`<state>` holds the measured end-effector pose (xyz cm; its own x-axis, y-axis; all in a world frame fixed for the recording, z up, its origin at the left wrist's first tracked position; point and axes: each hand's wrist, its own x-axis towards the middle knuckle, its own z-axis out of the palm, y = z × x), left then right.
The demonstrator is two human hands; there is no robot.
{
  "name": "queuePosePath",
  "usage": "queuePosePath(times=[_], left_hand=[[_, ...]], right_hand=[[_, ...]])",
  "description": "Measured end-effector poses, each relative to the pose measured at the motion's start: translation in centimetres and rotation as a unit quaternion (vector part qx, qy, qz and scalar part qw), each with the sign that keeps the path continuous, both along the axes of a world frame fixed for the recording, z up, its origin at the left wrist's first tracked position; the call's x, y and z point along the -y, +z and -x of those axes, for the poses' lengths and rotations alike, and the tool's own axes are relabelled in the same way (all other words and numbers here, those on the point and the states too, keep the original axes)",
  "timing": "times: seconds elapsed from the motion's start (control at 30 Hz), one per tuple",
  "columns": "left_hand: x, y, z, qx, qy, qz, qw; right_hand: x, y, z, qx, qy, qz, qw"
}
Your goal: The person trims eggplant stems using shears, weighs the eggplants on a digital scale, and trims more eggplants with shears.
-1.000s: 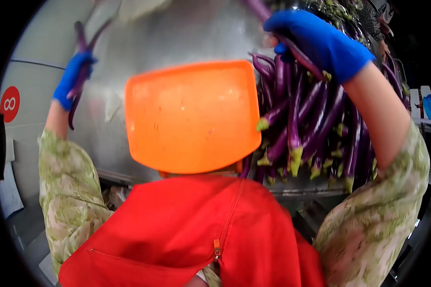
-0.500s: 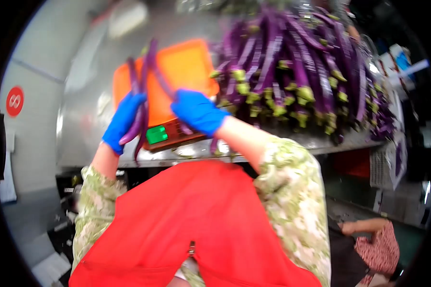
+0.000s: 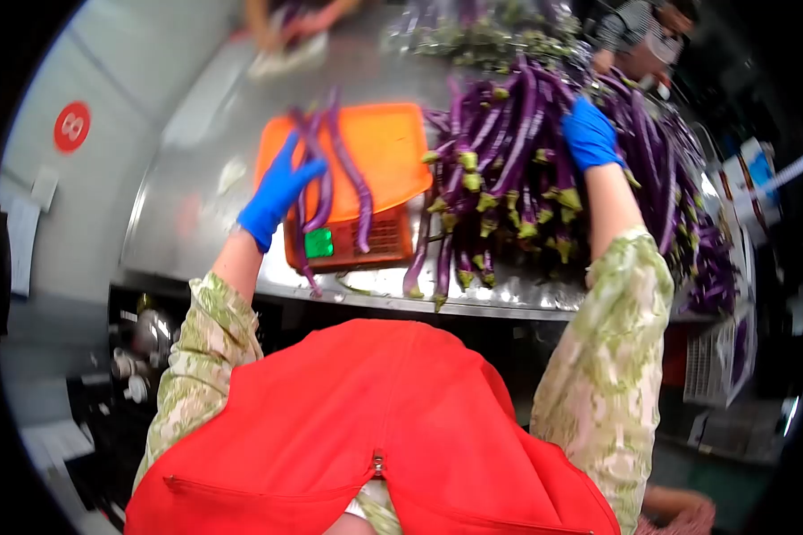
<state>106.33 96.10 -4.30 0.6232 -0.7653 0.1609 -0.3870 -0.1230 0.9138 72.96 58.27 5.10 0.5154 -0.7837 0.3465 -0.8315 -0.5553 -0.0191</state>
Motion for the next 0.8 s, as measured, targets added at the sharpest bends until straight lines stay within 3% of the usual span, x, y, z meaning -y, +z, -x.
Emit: queuePosePath(times=[0.03, 0.13, 0.17, 0.2, 0.27, 0.3, 0.33, 0.4, 0.5, 0.57, 0.63, 0.73, 0.77, 0.8], left_hand=[[-1.1, 2.4, 0.6, -0.005, 0.042, -0.025, 0.999], [-4.9, 6.1, 1.5, -0.131, 0.086, 0.032, 0.987], [-6.0, 5.4, 0.8, -0.157, 0.079, 0.080, 0.981], [-7.3, 5.6, 0.9, -0.174, 0.088, 0.086, 0.977], [-10.2, 6.0, 1.7, -0.207, 0.111, 0.075, 0.969], [-11.2, 5.9, 1.6, -0.218, 0.121, 0.066, 0.966], [-12.1, 5.4, 1.7, -0.222, 0.132, 0.065, 0.964], [-13.7, 4.7, 1.6, -0.244, 0.138, 0.071, 0.957], [-14.5, 4.7, 2.4, -0.254, 0.159, 0.076, 0.951], [-14.5, 4.8, 2.0, -0.252, 0.160, 0.084, 0.951], [-13.4, 4.9, 1.6, -0.253, 0.147, 0.085, 0.953], [-11.3, 5.4, 1.8, -0.256, 0.114, 0.078, 0.957], [-10.5, 5.9, 2.1, -0.242, 0.104, 0.065, 0.962], [-9.8, 6.3, 2.6, -0.229, 0.094, 0.051, 0.968]], right_hand=[[2.0, -1.0, 0.6, -0.038, -0.011, 0.044, 0.998], [0.7, 1.4, -0.8, -0.069, -0.005, 0.000, 0.998], [2.3, 0.8, -0.5, -0.062, 0.039, -0.006, 0.997], [4.0, 1.3, -1.1, -0.138, 0.045, -0.035, 0.989], [14.0, 0.5, -1.9, -0.195, 0.122, -0.111, 0.967], [11.6, 2.3, -1.4, -0.022, 0.077, -0.223, 0.971], [9.1, 3.4, -1.0, 0.197, 0.032, -0.329, 0.923], [7.6, 5.7, -0.9, 0.379, 0.045, -0.421, 0.823], [1.9, 8.4, -1.6, 0.483, 0.062, -0.505, 0.712], [-7.9, 9.0, -3.3, 0.506, 0.172, -0.568, 0.625], [-8.6, 7.2, -4.1, 0.457, 0.212, -0.722, 0.474], [-20.2, 3.9, -8.9, 0.514, 0.205, -0.599, 0.579], [-21.7, 1.7, -9.9, 0.550, 0.201, -0.604, 0.540], [-19.6, -3.6, -11.5, 0.455, 0.238, -0.531, 0.674]])
